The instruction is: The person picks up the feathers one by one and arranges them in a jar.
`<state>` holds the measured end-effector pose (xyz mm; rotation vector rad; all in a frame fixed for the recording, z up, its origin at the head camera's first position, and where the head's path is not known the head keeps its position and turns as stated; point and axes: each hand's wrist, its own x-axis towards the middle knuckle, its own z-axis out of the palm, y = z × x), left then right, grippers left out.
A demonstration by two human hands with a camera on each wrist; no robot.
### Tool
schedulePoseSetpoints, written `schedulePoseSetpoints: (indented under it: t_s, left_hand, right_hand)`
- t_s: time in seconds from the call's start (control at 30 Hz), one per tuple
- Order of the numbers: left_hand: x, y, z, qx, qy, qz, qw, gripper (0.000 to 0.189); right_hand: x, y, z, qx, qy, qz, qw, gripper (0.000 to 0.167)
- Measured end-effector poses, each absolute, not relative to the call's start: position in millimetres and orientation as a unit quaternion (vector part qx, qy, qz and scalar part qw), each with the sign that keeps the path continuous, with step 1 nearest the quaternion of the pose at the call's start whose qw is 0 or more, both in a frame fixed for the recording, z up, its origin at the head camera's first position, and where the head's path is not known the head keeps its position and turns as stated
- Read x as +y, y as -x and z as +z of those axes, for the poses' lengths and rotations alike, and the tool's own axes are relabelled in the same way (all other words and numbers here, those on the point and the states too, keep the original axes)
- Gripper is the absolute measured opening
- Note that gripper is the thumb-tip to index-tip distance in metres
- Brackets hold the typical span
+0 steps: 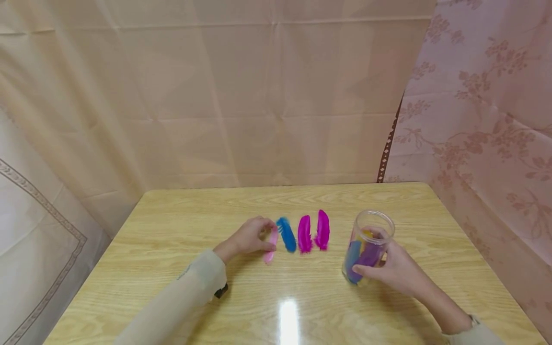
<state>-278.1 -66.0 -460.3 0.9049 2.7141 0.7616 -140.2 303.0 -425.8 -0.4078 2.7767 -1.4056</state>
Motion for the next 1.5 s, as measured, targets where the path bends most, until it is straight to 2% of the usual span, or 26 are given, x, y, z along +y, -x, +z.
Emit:
schedulePoseSetpoints:
  t_s: [0.6,1.1,1.33,1.5]
  left_hand:
    - [-62.9,271.4,-456.8,0.907,-0.275,0.306,0.089,0.034]
    - [-59.7,274.6,-462.9,0.905,-0.245,0.340,0.071,0.007]
    - [-59.8,275.7,-461.4,0.898,-0.230,0.370,0.068,0.007]
    - [-59.8,274.3,-457.4,0.888,-0.208,0.400,0.091,0.006]
  right_hand:
    - [302.9,140.1,-427.0,0.882,0.130,-0.453,0.000,0.089]
    - [302.2,140.6,-426.4,0.879,0.128,-0.459,0.006,0.089]
    - [302.6,140.6,-426.4,0.882,0.130,-0.453,0.002,0.090]
    - [302.0,140.3,-426.5,0.880,0.125,-0.458,0.007,0.090]
